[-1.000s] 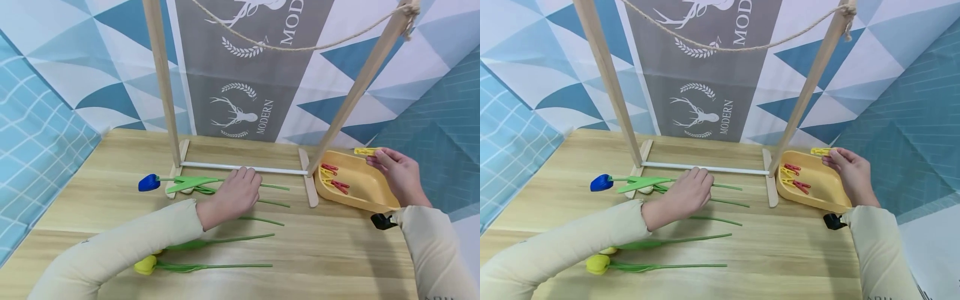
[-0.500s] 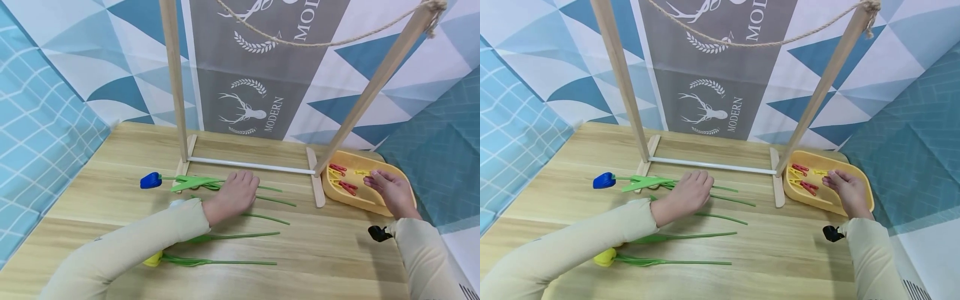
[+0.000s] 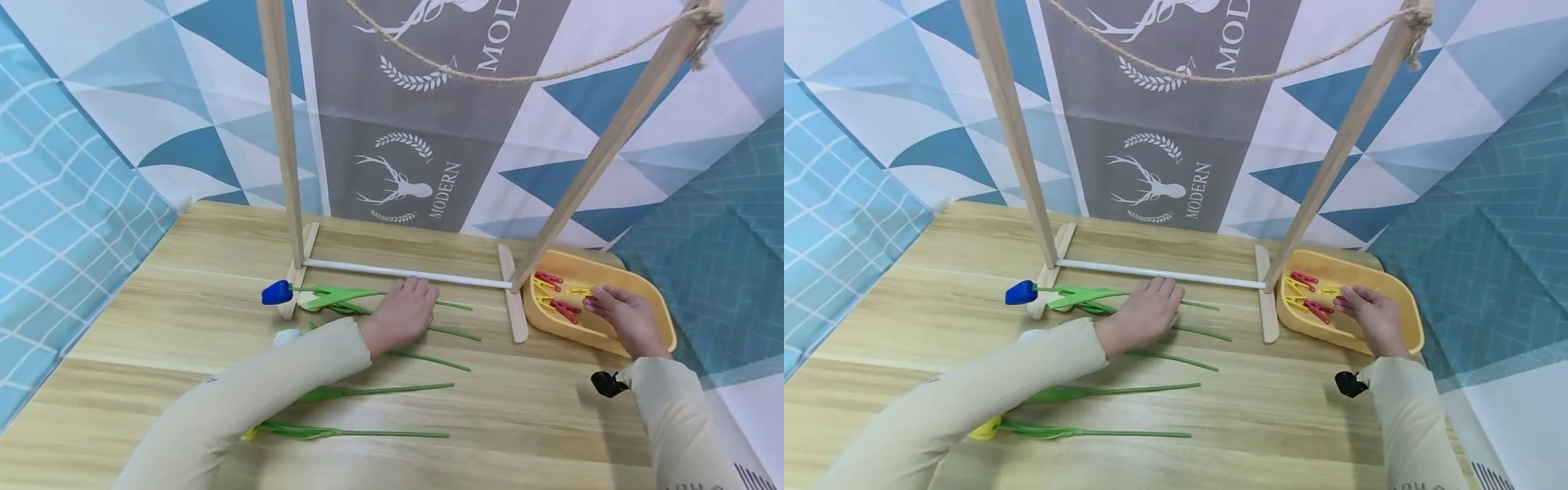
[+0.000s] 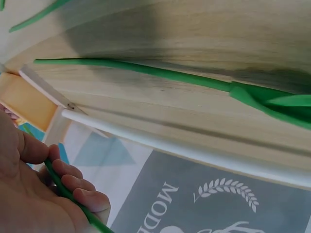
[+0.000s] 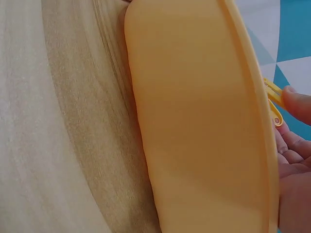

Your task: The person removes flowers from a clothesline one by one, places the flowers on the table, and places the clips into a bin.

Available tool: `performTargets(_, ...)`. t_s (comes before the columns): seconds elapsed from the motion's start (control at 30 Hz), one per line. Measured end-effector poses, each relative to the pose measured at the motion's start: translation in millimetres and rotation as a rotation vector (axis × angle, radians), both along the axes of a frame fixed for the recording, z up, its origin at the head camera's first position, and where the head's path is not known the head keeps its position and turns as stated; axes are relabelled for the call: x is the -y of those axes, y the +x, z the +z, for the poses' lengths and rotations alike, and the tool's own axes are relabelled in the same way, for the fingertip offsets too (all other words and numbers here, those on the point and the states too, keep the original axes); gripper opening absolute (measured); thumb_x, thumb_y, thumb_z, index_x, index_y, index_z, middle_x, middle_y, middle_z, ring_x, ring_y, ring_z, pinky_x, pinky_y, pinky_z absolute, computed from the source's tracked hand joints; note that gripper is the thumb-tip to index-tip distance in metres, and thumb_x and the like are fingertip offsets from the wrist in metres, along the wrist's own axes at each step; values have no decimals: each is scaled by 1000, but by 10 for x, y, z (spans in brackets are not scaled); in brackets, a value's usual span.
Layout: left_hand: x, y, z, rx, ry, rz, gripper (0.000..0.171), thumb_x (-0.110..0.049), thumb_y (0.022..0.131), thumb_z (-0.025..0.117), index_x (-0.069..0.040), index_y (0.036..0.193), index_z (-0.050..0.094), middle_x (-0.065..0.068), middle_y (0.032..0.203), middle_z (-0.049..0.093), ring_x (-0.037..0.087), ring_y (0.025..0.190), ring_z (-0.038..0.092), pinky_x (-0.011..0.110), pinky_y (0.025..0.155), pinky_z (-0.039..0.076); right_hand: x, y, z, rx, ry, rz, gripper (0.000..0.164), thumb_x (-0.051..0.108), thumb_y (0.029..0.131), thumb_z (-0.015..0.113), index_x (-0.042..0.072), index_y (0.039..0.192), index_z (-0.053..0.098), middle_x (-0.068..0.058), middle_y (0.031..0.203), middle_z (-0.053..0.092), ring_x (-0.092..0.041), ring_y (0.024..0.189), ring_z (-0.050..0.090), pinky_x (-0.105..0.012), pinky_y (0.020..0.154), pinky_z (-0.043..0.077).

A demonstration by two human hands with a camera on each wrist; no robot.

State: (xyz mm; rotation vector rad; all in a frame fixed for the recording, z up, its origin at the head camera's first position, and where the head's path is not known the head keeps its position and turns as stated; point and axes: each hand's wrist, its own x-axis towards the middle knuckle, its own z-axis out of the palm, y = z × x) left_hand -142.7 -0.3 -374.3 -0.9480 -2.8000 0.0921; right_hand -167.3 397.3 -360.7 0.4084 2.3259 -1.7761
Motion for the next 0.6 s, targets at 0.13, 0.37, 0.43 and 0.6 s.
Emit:
performTargets(0.13,-130,-84,-35,16,-13,0,15,-25,95,43,-11,93,46,2,88,44,16,78,39,24,63,31,4,-23,-8,12,44,-1,73,44,85,59,-2,137,38,18,83,66,0,81,67,-14,73,52)
performTargets(0.37,-292,-231,-114,123,-56,-11,18,-29,97,40,-12,101,46,2,96,45,16,84,41,25,69,37,8,-50,-19,46,81,-13,65,48,85,57,5,132,43,19,84,64,0,84,66,-16,76,52)
performTargets(0.43,-336,-270,-130,154,-57,-19,19,-29,98,39,-12,103,47,2,97,46,17,86,41,26,71,38,7,-58,-18,59,116,-10,72,49,87,55,2,138,38,20,85,63,0,86,66,-16,78,52)
performTargets(0.6,-443,-344,-160,213,-62,-36,21,-29,98,37,-12,107,46,2,102,46,17,90,41,27,76,39,-12,-81,-33,71,150,-10,79,51,88,52,-1,143,30,21,87,62,1,87,65,-17,80,51)
